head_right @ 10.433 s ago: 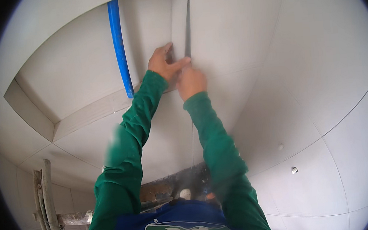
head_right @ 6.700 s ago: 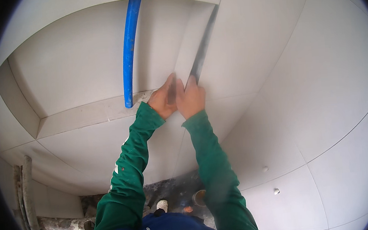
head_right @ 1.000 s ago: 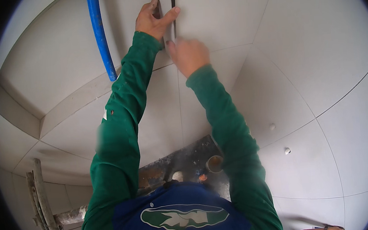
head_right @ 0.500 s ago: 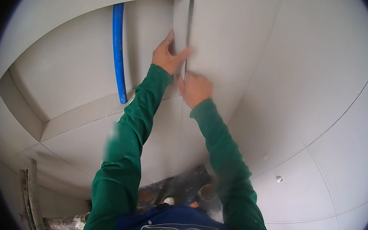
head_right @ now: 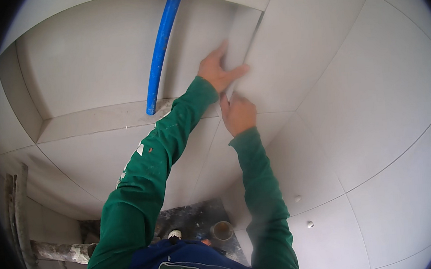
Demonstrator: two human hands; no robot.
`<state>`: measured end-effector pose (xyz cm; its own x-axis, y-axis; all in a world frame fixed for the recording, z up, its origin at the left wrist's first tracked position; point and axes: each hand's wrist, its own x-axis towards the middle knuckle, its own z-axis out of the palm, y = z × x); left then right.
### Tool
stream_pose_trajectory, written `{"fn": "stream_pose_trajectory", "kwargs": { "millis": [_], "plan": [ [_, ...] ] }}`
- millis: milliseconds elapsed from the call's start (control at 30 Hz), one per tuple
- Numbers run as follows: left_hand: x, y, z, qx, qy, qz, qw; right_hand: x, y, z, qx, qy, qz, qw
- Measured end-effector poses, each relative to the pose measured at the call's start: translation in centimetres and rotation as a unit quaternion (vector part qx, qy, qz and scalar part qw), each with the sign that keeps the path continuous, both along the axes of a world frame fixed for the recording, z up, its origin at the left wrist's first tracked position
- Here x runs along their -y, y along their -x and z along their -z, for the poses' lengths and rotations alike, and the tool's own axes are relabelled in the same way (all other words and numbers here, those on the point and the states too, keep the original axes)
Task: The person uses an angle grinder to cut white ceramic tiles on a wooden board, then carries a cut piece to a tiled wall and fits it into a gap. The person returns to the cutting area and continues cutting additional tiles.
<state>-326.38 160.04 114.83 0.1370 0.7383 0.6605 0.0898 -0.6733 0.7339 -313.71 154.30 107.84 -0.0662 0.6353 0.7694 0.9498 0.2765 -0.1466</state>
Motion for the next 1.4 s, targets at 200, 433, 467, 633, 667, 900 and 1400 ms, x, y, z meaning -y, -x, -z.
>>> {"fn": "stream_pose_trajectory", "kwargs": {
  "millis": [200, 433, 467, 633, 667, 900, 1400],
  "plan": [
    [1.8, -1.0, 0.7, -0.055, -0.057, -0.051, 0.995, 2.2, -1.0, 1.7, -0.034, -0.047, -0.045, 0.997],
    [5.0, -0.7, 0.3, -0.068, -0.073, -0.076, 0.992, 4.8, -1.0, 1.6, -0.048, -0.058, -0.075, 0.994],
    [5.5, -0.5, 0.6, -0.05, -0.071, -0.069, 0.994, 5.2, -0.8, 1.8, -0.057, -0.054, -0.081, 0.994],
    [9.7, -0.4, 2.3, 0.008, -0.087, -0.043, 0.995, 9.5, -0.6, 2.7, -0.051, -0.043, -0.174, 0.982],
    [11.0, -0.1, 2.5, 0.013, -0.081, -0.033, 0.996, 10.6, -1.1, 2.9, -0.031, -0.039, -0.201, 0.978],
    [15.7, -0.7, 10.1, -0.023, -0.1, 0.084, 0.991, 17.4, -5.2, 1.5, -0.507, 0.014, -0.307, 0.805],
    [24.7, -6.1, 18.3, -0.106, -0.036, 0.286, 0.952, 27.5, -9.2, 0.3, -0.631, 0.084, -0.405, 0.656]
  ]
}}
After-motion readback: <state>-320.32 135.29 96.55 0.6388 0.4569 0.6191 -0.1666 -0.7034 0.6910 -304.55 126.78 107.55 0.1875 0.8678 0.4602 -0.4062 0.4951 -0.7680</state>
